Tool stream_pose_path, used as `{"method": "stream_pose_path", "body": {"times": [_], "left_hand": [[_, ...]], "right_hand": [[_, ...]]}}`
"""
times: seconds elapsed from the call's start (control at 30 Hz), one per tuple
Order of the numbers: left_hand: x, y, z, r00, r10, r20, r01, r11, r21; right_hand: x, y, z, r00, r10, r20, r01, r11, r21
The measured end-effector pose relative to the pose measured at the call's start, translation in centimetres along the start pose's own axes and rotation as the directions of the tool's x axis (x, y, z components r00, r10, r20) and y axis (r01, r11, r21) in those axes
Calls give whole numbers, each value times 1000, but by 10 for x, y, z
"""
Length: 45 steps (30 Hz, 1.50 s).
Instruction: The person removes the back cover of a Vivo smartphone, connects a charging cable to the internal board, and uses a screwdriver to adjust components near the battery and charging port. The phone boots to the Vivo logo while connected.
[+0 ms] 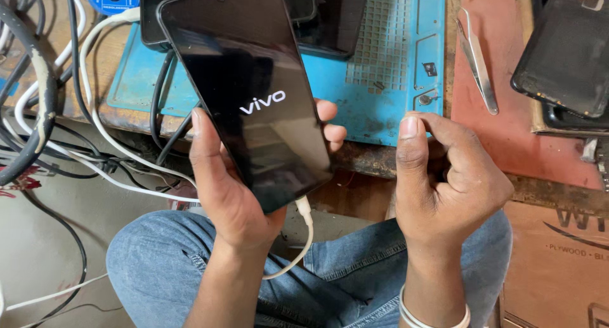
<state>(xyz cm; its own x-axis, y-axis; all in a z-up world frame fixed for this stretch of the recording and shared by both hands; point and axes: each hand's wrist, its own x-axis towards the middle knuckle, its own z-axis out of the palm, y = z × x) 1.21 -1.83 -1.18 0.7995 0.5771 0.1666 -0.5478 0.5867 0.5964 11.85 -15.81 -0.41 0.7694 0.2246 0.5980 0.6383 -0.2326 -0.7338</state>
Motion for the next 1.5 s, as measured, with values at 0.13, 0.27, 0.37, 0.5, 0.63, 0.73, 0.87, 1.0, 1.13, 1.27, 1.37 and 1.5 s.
{"method": "stream_pose_path", "body": {"times": [0.13,0.27,0.37,0.5,0.63,0.73,0.87,1.0,1.13,1.27,1.37,1.5], "left_hand": [[1,1,0,999,-7,31,10,993,-121],[2,2,2,998,-58,-13,56,991,-118],[3,4,6,997,-68,-42,63,991,-116],[4,5,9,994,-77,-82,70,994,-85],[4,4,8,995,-69,-69,63,994,-93],[3,4,8,996,-68,-65,62,994,-89],[3,3,8,996,-58,-66,53,996,-73],[3,4,8,998,-43,-41,40,997,-69],[3,3,6,997,-59,-47,56,996,-72],[3,2,5,996,-67,-59,63,995,-71],[3,2,6,995,-73,-65,67,994,-80],[3,2,6,995,-85,-48,78,989,-126]], "right_hand": [[-1,2,-1,997,-70,15,70,997,15],[-4,7,-1,998,-67,19,67,998,6],[-4,8,-1,997,-76,20,76,997,-2],[-4,10,-1,997,-75,15,75,997,11],[-7,12,-1,997,-73,17,72,997,20],[-7,11,-1,997,-77,9,77,997,8],[-6,10,-1,997,-81,13,81,997,-1],[-5,10,0,995,-97,11,97,995,1],[-8,13,-1,996,-86,7,86,996,24],[-8,15,-2,998,-61,4,61,996,68],[-7,14,-3,998,-56,8,55,995,82],[-7,11,-2,997,-83,7,82,995,59]]}}
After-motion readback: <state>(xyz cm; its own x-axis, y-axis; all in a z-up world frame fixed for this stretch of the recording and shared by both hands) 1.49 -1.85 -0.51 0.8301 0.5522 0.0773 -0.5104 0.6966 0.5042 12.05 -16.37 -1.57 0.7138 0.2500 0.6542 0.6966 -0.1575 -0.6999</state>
